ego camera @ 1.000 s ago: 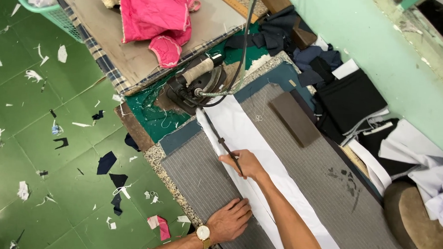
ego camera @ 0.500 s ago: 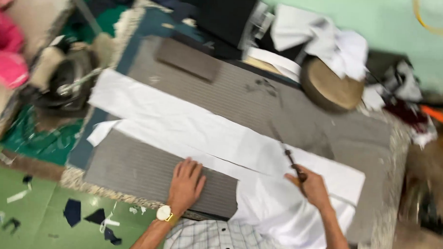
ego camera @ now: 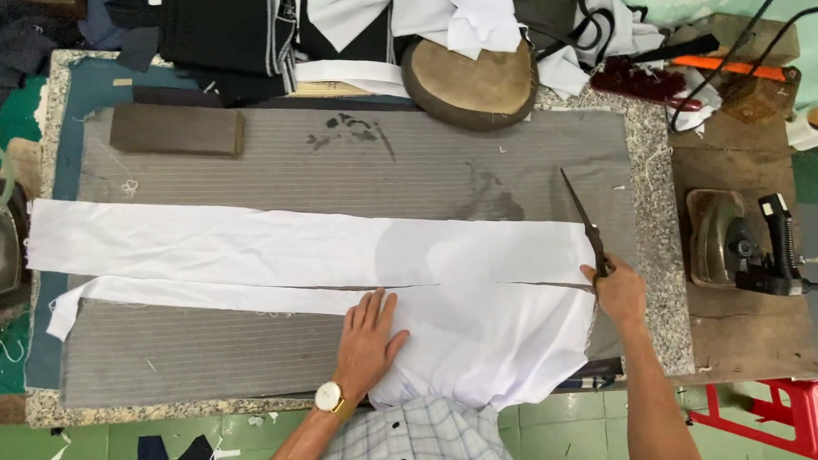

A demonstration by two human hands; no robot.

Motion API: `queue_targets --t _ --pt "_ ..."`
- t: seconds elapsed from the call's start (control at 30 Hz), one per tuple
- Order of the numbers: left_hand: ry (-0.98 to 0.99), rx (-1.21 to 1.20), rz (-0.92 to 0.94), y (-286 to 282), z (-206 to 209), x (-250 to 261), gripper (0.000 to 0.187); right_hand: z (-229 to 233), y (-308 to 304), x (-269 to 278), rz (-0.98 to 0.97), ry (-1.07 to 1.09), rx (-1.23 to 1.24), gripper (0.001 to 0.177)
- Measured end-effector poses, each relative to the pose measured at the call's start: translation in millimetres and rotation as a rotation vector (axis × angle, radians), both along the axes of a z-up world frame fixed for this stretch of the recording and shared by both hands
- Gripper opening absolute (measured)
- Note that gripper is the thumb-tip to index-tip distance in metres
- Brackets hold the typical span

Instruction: The person cuts a long strip from a white fabric sheet using shears, then irons the strip on a worktable. They fold the strip, discard a small piece, and iron another section before cutting a second strip.

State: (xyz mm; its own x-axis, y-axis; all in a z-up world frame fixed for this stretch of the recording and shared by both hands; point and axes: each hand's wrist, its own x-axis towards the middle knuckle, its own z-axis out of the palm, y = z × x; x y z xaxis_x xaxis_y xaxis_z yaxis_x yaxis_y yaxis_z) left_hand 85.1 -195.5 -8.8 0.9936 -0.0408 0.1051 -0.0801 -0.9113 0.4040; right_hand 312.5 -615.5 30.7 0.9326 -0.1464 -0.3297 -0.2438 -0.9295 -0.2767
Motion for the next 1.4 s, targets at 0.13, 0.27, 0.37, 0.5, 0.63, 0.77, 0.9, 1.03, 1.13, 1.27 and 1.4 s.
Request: queue_targets --t 0.13,0.27,0.37,0.5,0.63,0.77,0.9,1.03,1.13,1.27,1.4 --pt "0.046 0.156 0.026 -33.4 1.7 1.5 0.064 -16.4 -38.2 36.1 0.003 -0.042 -0.026 0.049" --pt "0.011 0.162 0.116 -46.1 1.2 3.7 0.050 -10.0 -48.4 70.0 0.088 -0.004 -0.090 0.060" --pt "-0.017 0.084 0.151 -53.8 6.3 7.6 0.038 -14.5 -49.1 93.5 0.147 0.004 -0.059 0.063" --pt "-0.199 0.051 0.094 -55.2 -23.0 7.1 0.023 -53.1 -60.5 131.1 0.297 0.031 -0.083 0.063" --pt "-0.154 0.063 0.130 -50.3 -18.4 -14.4 0.012 -74.7 -73.5 156.5 0.401 -0.051 0.026 0.053" --pt "-0.037 -0.017 0.257 -26.4 -19.2 -57.3 0.006 -81.8 -79.0 159.8 0.389 0.018 -0.031 0.059" --pt "0.014 -0.085 0.373 -8.2 2.5 -86.8 0.008 -173.9 -134.8 145.2 0.586 -0.617 -0.369 0.070" --pt "0.091 -0.173 0.427 -4.3 15.1 -93.8 0.008 -132.5 -92.1 43.9 0.412 -0.748 -0.434 0.023" --pt "-0.001 -0.255 0.382 0.9 28.1 -75.7 0.011 -106.5 -51.8 -0.1 0.211 -0.377 -0.358 0.056" --pt "-0.018 -0.179 0.343 38.9 42.6 -42.0 0.036 -98.1 -17.9 -18.1 0.061 -0.332 -0.203 0.059" --pt "-0.093 0.007 0.292 95.2 26.5 -12.6 0.048 -90.1 6.1 -1.9 -0.089 -0.073 -0.045 0.033"
